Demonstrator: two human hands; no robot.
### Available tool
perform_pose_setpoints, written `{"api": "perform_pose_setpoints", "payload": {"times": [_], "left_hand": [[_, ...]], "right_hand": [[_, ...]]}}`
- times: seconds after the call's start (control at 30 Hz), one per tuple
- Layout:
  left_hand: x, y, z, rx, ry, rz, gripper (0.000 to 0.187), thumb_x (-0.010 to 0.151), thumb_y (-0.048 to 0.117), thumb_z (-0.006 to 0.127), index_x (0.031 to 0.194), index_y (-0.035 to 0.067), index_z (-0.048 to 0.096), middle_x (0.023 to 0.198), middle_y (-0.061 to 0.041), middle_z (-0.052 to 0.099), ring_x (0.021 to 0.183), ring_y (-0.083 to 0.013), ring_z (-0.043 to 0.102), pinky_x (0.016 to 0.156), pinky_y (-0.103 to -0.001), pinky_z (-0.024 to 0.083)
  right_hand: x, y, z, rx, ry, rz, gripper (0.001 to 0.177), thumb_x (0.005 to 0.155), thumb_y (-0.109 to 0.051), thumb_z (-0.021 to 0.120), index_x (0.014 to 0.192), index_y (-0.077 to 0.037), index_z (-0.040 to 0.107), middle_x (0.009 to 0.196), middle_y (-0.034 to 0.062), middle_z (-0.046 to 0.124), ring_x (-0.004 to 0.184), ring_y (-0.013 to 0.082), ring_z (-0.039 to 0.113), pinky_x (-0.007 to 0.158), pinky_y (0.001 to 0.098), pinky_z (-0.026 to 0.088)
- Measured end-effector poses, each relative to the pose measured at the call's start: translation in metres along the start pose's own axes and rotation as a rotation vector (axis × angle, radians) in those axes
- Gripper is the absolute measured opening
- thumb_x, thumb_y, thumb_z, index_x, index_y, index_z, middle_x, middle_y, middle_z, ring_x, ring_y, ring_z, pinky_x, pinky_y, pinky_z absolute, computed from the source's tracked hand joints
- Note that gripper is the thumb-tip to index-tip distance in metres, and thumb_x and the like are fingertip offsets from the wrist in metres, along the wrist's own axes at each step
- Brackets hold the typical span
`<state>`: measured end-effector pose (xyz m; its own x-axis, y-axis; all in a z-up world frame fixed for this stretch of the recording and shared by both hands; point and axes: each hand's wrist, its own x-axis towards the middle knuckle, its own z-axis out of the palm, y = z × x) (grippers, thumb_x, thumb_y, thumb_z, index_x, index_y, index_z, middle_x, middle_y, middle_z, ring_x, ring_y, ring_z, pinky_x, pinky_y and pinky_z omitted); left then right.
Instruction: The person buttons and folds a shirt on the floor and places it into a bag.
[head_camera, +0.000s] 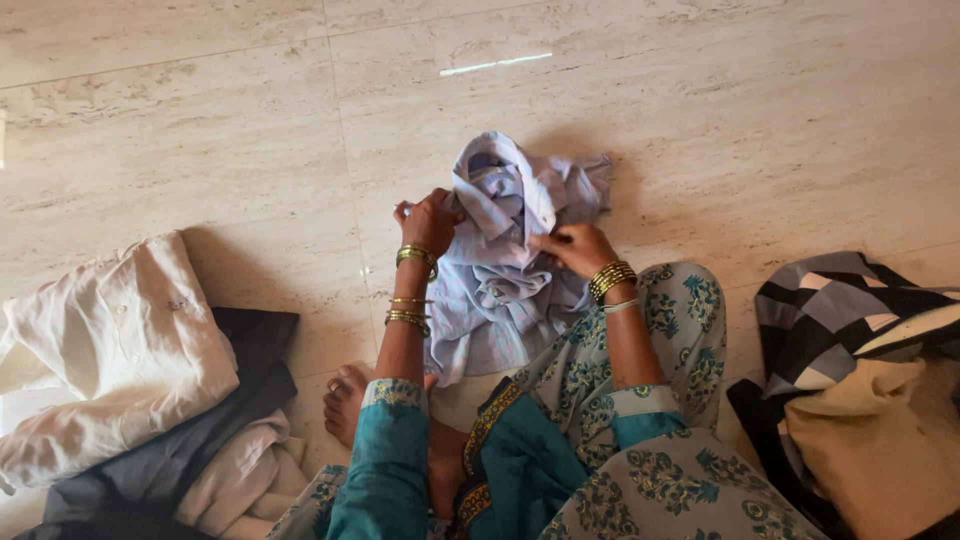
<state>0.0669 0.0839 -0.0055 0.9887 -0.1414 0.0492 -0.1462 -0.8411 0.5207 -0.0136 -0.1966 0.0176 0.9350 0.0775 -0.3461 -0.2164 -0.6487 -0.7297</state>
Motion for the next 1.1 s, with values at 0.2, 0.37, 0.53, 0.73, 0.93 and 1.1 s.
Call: {"api": "perform_pose_setpoints", "payload": {"times": [0.2,0.37,0.53,0.73,0.93,1.1], "left_hand": [[-0.019,0.002,-0.005,-0.246,0.19,0.283,0.006,0.095,0.013,0.069,0.097,0.008,0.071,0.093,-0.011,0.073,0.087,-0.0363,0.07,0.075,-0.047,0.055],[0.016,0.023,-0.083,-0.067,0.25,0.463,0.025,0.084,-0.006,0.059,0.095,0.012,0.073,0.098,-0.006,0.074,0.083,-0.0319,0.072,0.069,-0.042,0.058],[0.047,0.069,-0.197,-0.151,0.126,0.822,0.007,0.099,0.005,0.064,0.102,0.007,0.07,0.101,-0.008,0.075,0.082,-0.0278,0.074,0.072,-0.037,0.06],[0.007,0.095,-0.318,0.142,-0.149,0.818,0.01,0.105,0.017,0.067,0.102,0.007,0.068,0.09,-0.011,0.075,0.074,-0.0295,0.073,0.067,-0.041,0.058],[-0.072,0.093,-0.381,0.325,-0.36,0.509,0.069,0.073,0.042,0.082,0.124,0.01,0.048,0.106,-0.019,0.07,0.069,-0.0335,0.073,0.051,-0.044,0.06],[-0.121,0.087,-0.372,0.305,-0.375,0.197,0.11,0.068,0.045,0.087,0.151,0.01,0.025,0.134,-0.018,0.057,0.078,-0.0313,0.074,0.053,-0.038,0.056]], "right_hand": [[0.033,0.029,-0.025,0.217,0.468,-0.047,0.048,0.095,-0.046,0.073,0.11,-0.001,0.065,0.094,0.006,0.076,0.075,0.0159,0.074,0.071,0.0311,0.058],[0.099,0.049,-0.04,0.162,0.598,-0.514,0.062,0.095,-0.02,0.072,0.145,0.003,0.043,0.139,0.0201,0.055,0.12,0.0299,0.06,0.095,0.0353,0.053],[0.143,0.011,-0.056,-0.29,0.404,-0.68,0.067,0.086,-0.014,0.077,0.141,0.009,0.047,0.134,0.0299,0.059,0.12,0.0393,0.057,0.099,0.0436,0.047],[0.124,-0.047,-0.078,0.489,0.022,-0.634,0.024,0.1,-0.008,0.058,0.12,-0.001,0.069,0.111,0.0007,0.072,0.1,0.0082,0.059,0.09,0.0279,0.053],[0.04,-0.143,-0.148,0.327,0.163,-0.88,0.013,0.111,-0.012,0.059,0.108,-0.002,0.067,0.099,0.0003,0.07,0.092,0.0057,0.062,0.084,0.0236,0.052],[-0.012,-0.206,-0.133,0.223,0.153,-0.863,0.02,0.11,-0.019,0.067,0.106,0.001,0.069,0.094,0.0051,0.069,0.085,0.0072,0.061,0.077,0.0247,0.051]]}}
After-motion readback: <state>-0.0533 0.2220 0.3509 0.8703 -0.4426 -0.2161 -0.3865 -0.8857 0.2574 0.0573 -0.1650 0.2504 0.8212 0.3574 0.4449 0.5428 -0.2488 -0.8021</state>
